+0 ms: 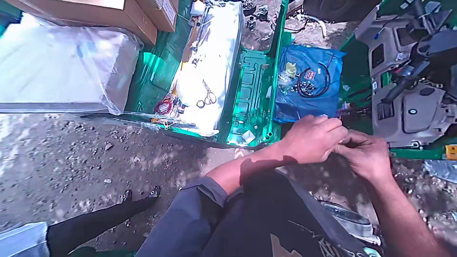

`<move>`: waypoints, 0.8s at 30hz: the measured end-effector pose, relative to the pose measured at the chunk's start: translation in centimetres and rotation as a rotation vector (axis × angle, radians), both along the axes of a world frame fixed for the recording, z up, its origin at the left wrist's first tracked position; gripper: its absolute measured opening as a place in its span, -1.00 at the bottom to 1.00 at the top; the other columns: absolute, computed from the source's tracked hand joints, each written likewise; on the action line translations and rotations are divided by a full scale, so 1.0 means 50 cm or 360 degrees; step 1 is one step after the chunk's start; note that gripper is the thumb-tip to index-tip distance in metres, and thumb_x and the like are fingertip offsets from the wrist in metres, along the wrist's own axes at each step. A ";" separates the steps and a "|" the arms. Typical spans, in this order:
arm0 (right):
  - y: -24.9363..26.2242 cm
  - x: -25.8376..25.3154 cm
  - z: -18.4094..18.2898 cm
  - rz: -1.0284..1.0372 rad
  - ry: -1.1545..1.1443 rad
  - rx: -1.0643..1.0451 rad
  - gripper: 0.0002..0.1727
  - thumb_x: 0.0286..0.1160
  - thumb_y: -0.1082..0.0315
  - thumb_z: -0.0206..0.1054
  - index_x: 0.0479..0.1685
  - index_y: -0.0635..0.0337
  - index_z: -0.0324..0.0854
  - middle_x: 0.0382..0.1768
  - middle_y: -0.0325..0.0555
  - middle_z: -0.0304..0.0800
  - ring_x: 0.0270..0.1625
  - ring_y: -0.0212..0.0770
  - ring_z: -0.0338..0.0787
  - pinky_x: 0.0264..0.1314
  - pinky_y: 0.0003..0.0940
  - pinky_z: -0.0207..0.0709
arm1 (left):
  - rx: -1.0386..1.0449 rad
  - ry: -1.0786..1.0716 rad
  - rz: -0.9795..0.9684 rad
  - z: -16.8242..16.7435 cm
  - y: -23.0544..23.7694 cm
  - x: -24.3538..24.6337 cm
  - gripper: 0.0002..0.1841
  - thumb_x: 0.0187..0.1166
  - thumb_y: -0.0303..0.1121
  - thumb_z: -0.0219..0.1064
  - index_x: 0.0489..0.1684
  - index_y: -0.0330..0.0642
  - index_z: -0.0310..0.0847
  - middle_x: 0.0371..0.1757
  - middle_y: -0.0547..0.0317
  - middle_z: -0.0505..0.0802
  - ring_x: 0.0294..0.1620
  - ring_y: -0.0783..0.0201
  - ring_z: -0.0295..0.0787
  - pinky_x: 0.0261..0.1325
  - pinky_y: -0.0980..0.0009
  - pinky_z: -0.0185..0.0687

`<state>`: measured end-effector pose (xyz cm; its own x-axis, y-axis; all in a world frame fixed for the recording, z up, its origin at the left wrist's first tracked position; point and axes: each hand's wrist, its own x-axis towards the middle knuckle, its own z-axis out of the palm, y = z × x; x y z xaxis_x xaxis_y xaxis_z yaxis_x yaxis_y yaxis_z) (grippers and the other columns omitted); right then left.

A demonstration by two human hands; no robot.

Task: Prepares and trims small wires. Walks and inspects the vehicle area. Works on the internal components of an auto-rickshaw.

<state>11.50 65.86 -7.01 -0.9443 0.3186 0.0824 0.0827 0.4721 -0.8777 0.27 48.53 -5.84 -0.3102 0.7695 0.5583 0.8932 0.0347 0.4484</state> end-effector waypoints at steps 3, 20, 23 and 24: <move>-0.036 -0.050 -0.012 -0.0061 -0.0071 0.0035 -0.79 -0.09 0.22 0.71 -0.57 -0.06 0.74 -0.36 -0.46 0.83 -0.39 -0.60 0.70 -0.33 -0.63 0.60 | -0.0081 -0.0141 -0.0029 -0.012 -0.033 -0.052 -0.87 0.52 -0.40 0.33 -0.19 -0.17 0.81 -0.16 0.12 0.84 -0.02 0.11 0.78 -0.02 0.14 0.64; -0.132 -0.149 -0.021 -0.0401 0.0077 -0.0622 -0.67 -0.10 0.34 0.80 -0.47 -0.15 0.70 -0.34 -0.44 0.76 -0.37 -0.50 0.70 -0.30 -0.60 0.66 | -0.0138 -0.0578 0.1214 -0.254 -0.394 -0.458 -0.77 0.74 -0.25 0.26 0.07 -0.16 0.77 -0.08 0.05 0.82 -0.24 0.25 0.76 -0.17 0.31 0.74; -0.116 -0.120 0.012 -0.0649 0.0199 -0.0794 -0.65 -0.14 0.38 0.81 -0.49 -0.11 0.70 -0.30 -0.36 0.77 -0.35 -0.46 0.73 -0.32 -0.56 0.71 | -0.0911 -0.0819 0.1626 -0.431 -0.549 -0.560 -0.41 0.70 -0.07 0.27 0.59 -0.30 0.44 0.57 -0.46 0.49 0.48 -0.45 0.50 0.46 -0.34 0.42; -0.109 -0.114 0.023 -0.0724 0.0260 -0.0816 -0.65 -0.15 0.38 0.81 -0.50 -0.09 0.69 -0.31 -0.34 0.76 -0.37 -0.47 0.72 -0.37 -0.57 0.68 | -0.1060 -0.0879 0.1636 -0.485 -0.576 -0.588 -0.30 0.66 -0.03 0.31 0.69 -0.29 0.34 0.69 -0.51 0.35 0.60 -0.53 0.35 0.54 -0.39 0.31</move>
